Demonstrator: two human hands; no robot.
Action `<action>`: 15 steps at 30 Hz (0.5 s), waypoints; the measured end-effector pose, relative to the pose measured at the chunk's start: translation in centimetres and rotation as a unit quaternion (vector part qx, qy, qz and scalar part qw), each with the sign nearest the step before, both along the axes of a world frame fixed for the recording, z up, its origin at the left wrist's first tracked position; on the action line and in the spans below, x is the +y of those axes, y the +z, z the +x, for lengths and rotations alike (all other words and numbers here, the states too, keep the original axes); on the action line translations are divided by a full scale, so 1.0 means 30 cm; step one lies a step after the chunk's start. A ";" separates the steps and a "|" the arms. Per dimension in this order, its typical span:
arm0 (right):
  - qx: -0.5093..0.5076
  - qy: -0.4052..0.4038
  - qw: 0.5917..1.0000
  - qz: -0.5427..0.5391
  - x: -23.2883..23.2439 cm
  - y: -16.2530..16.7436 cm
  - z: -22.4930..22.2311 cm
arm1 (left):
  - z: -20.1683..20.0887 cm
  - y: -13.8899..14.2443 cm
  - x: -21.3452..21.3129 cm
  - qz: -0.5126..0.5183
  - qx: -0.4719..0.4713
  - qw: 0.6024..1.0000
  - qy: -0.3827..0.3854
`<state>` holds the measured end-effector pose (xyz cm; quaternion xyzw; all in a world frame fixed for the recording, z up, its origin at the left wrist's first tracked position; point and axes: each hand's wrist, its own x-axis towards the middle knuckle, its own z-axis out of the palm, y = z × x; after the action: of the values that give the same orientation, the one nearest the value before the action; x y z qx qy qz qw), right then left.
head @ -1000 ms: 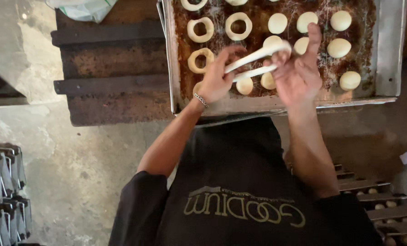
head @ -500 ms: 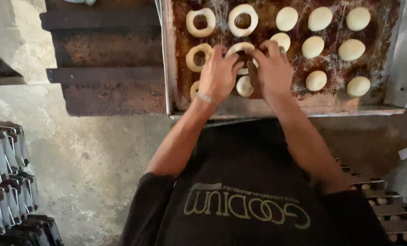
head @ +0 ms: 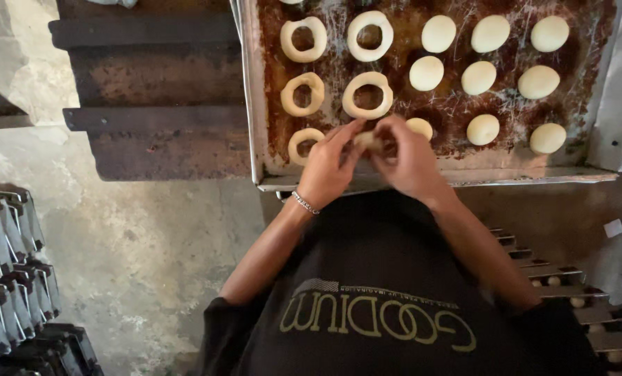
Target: The person takes round dough balls from a baking tray, rolls each one by hand into a rope, and joins the ends into rings, placing the formed doughnuts back on the tray. They work through the tray one piece at a time, occasionally repositioning the tray.
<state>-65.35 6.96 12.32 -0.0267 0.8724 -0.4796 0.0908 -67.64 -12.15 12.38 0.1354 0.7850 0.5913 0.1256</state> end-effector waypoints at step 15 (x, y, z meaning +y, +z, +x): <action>0.102 -0.061 0.932 -0.343 0.027 -0.031 0.080 | -0.004 0.048 0.048 0.131 0.062 0.989 -0.004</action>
<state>-62.96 7.77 11.39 -0.0518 0.6596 -0.7486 -0.0428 -67.77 -10.70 13.83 0.1896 0.7067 0.6790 0.0604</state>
